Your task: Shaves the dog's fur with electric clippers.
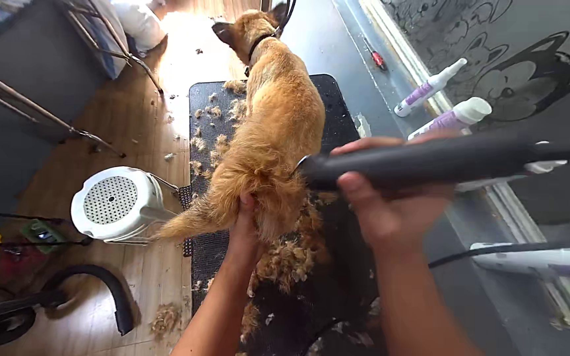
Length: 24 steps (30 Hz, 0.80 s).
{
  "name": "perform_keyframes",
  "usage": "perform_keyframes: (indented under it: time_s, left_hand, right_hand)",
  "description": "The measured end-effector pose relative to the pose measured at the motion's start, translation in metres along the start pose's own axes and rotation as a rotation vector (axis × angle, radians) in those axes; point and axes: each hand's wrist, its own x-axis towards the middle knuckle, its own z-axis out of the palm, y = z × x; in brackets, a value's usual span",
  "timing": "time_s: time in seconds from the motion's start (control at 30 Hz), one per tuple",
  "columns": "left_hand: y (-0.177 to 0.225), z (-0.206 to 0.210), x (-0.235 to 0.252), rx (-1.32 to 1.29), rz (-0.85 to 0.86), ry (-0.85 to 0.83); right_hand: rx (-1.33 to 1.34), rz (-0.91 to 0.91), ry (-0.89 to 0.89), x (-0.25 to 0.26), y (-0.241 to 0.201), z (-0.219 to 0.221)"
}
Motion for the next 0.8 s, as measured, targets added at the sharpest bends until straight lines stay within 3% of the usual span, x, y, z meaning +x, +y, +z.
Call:
perform_keyframes:
  time_s: [0.13, 0.23, 0.3, 0.37, 0.43, 0.57, 0.67, 0.73, 0.8]
  left_hand:
    - [-0.001, -0.013, 0.003, 0.028, -0.043, 0.023]
    - [0.001, -0.019, 0.006, 0.027, -0.027, -0.031]
    - [0.005, -0.015, 0.007, 0.012, -0.028, -0.022]
    - [0.004, -0.015, 0.006, -0.013, -0.01, -0.044]
    - [0.003, -0.017, 0.005, -0.036, 0.001, -0.099]
    - [0.005, -0.021, 0.004, 0.029, 0.018, -0.084]
    - [0.006, -0.024, -0.003, 0.073, 0.018, -0.057]
    - [0.006, -0.029, -0.004, 0.063, 0.0, -0.106]
    - [0.006, -0.031, -0.005, 0.042, -0.003, -0.1]
  right_hand:
    - [-0.019, 0.085, -0.213, -0.061, 0.02, 0.012]
    - [-0.025, 0.272, -0.413, -0.058, 0.011, -0.004]
    - [0.116, 0.215, -0.296, -0.034, -0.003, -0.012]
    - [0.166, 0.009, -0.119, -0.018, -0.006, -0.012]
    - [0.155, -0.09, -0.072, -0.028, 0.006, -0.004]
    - [0.1, -0.007, -0.275, -0.09, 0.037, 0.005]
    - [0.083, 0.169, -0.413, -0.077, 0.028, -0.004]
    - [0.221, 0.252, -0.334, -0.052, 0.015, -0.015]
    - [0.338, 0.123, -0.138, -0.034, 0.009, -0.018]
